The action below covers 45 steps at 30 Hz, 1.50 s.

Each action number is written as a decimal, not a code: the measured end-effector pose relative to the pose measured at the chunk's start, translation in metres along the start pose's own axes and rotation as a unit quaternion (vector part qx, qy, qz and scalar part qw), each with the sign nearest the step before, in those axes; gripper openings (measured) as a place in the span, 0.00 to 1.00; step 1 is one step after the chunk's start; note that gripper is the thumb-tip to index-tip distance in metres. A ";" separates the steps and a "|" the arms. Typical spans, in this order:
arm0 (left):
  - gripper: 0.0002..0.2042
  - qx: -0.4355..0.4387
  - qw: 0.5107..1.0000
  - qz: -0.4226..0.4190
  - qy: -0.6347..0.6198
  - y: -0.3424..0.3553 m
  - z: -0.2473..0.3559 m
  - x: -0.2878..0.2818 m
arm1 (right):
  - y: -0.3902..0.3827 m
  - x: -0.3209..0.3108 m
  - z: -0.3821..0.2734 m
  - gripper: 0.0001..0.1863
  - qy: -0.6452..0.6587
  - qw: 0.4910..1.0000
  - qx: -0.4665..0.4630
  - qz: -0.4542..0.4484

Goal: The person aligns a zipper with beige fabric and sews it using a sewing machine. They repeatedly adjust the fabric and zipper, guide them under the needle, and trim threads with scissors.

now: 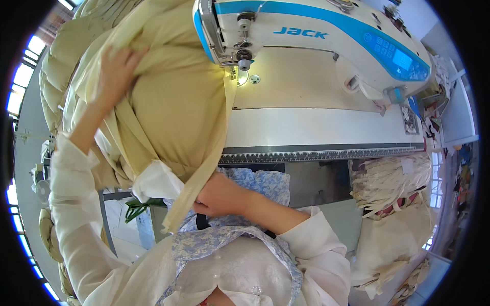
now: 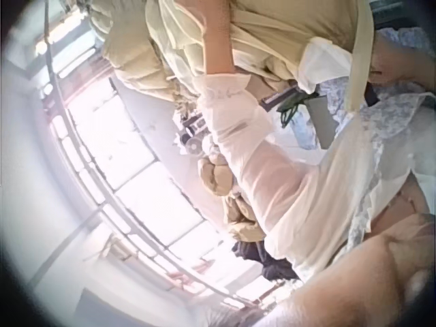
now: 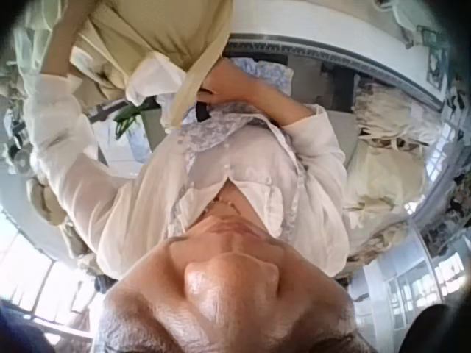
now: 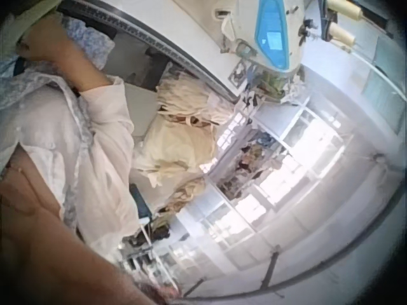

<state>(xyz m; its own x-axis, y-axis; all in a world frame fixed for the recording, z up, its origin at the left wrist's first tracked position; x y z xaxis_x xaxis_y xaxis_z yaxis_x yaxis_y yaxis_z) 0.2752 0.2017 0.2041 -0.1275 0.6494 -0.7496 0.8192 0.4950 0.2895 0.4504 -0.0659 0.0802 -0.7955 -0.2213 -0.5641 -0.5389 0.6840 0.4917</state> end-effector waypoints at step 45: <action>0.11 0.064 0.911 0.084 -0.398 0.016 0.209 -0.031 | -0.053 -0.080 0.041 0.06 -0.092 0.990 0.037 0.098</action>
Point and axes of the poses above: each hand's wrist, its own y-axis towards the middle knuckle, its own x-axis out of the palm, z = x × y, the point moved 3 cm from there along y, towards the middle knuckle, and after that the axes turned 1 degree about -x, right-handed, at the moved point
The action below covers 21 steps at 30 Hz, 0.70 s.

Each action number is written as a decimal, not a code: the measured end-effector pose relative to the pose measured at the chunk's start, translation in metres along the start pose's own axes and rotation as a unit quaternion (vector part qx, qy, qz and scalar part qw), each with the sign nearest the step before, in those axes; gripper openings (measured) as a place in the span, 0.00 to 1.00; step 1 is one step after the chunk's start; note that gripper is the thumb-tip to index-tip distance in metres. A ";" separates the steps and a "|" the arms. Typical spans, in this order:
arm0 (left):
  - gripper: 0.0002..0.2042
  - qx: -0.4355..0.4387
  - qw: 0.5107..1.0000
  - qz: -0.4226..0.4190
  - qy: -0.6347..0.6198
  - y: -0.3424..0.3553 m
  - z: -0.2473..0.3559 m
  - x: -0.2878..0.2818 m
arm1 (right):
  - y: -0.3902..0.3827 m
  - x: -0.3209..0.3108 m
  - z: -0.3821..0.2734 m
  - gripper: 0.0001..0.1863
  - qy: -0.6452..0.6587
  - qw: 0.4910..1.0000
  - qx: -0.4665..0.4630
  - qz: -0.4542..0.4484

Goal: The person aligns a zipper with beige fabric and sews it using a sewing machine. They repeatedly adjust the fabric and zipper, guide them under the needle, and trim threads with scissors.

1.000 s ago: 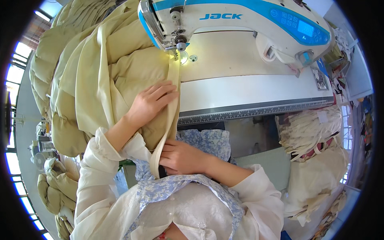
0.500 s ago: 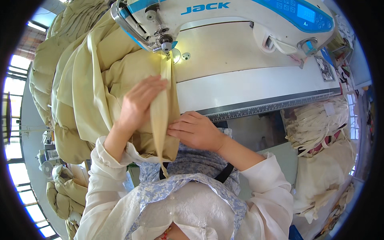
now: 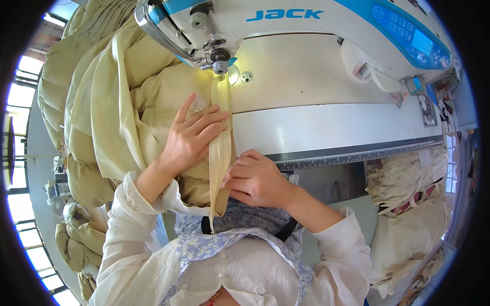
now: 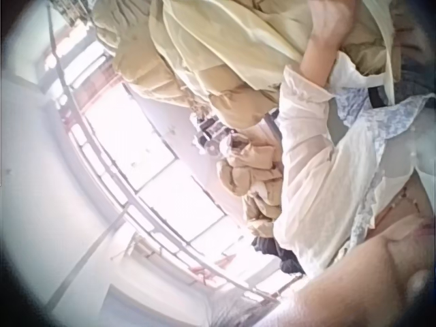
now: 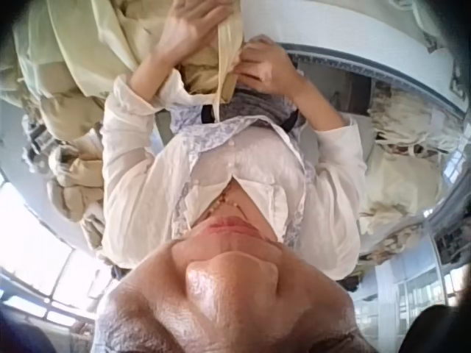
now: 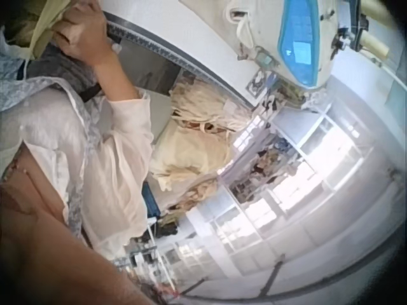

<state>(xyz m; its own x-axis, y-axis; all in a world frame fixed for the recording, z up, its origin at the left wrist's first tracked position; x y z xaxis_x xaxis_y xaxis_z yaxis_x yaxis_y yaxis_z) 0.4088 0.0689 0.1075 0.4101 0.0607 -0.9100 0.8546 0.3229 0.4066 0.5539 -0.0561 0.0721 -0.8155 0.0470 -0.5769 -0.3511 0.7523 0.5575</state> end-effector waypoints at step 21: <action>0.06 0.020 0.999 0.030 0.004 0.014 -0.050 0.018 | 0.041 -0.003 0.012 0.08 -0.057 0.997 0.041 -0.016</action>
Point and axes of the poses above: each hand's wrist, its own y-axis towards the middle knuckle, its own x-axis out of the palm, z = x × y, the point moved 3 cm from there along y, towards the middle knuckle, and after that the axes turned 1 degree about -x, right-handed, at the moved point
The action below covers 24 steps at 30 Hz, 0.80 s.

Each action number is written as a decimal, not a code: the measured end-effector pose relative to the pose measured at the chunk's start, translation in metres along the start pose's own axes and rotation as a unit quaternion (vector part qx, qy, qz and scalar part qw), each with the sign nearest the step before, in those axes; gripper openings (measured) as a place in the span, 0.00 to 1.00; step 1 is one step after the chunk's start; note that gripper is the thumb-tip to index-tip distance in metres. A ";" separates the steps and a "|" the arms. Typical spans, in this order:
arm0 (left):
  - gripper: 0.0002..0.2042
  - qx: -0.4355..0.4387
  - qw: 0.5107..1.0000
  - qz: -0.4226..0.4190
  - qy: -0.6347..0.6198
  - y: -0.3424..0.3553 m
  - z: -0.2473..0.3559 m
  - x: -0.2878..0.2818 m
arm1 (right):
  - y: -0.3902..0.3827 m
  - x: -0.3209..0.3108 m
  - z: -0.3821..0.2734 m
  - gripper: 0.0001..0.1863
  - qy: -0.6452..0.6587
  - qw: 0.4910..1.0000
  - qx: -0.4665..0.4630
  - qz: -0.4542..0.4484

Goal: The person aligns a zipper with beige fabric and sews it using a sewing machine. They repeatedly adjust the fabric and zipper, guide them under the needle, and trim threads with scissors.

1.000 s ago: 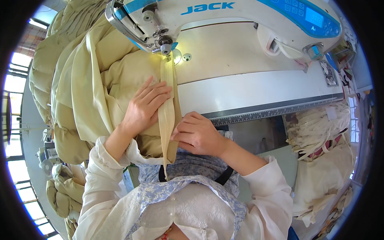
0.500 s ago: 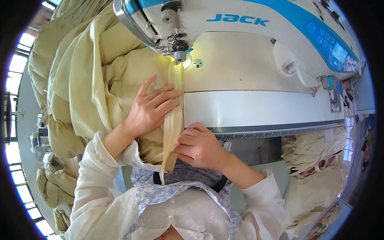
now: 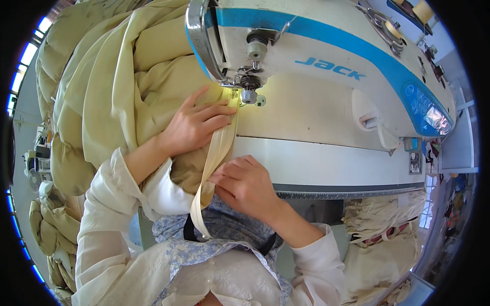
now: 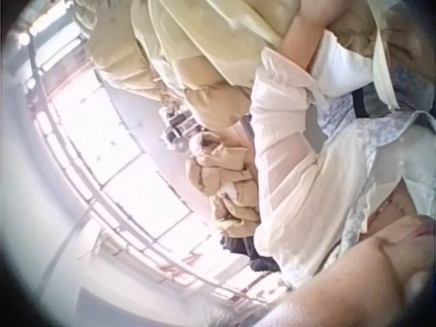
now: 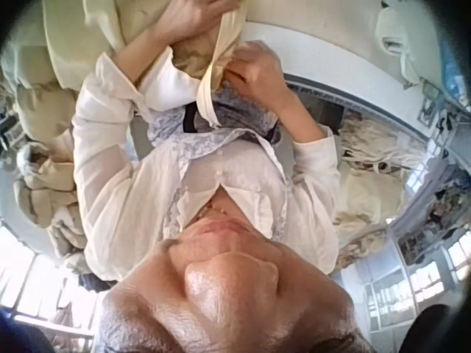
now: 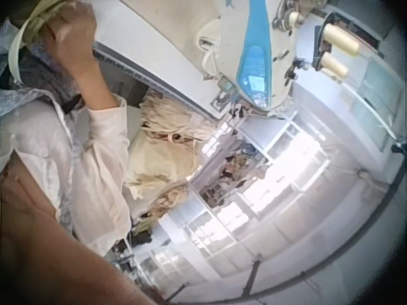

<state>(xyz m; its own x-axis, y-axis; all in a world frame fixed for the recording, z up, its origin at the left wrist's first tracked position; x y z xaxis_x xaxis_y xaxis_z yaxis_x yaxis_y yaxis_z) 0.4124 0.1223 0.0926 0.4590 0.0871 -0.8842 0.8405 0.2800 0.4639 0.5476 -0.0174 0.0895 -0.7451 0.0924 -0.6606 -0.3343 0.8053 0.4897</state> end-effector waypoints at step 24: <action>0.11 0.078 0.987 -0.131 -0.052 -0.058 0.055 -0.089 | -0.083 0.052 -0.071 0.18 0.084 0.994 0.012 -0.068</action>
<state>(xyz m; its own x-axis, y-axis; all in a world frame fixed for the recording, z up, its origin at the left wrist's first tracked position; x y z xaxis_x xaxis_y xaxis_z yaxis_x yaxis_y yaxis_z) 0.3386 0.0460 0.1469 0.2412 -0.0692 -0.9680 0.9643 0.1293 0.2310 0.4958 -0.1212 0.0552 -0.7804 -0.1145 -0.6147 -0.4259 0.8172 0.3884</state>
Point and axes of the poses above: each hand's wrist, its own y-axis towards the middle knuckle, its own x-axis out of the palm, z = x × y, the point moved 3 cm from there along y, towards the middle knuckle, and after that the axes turned 1 degree about -x, right-handed, at the moved point
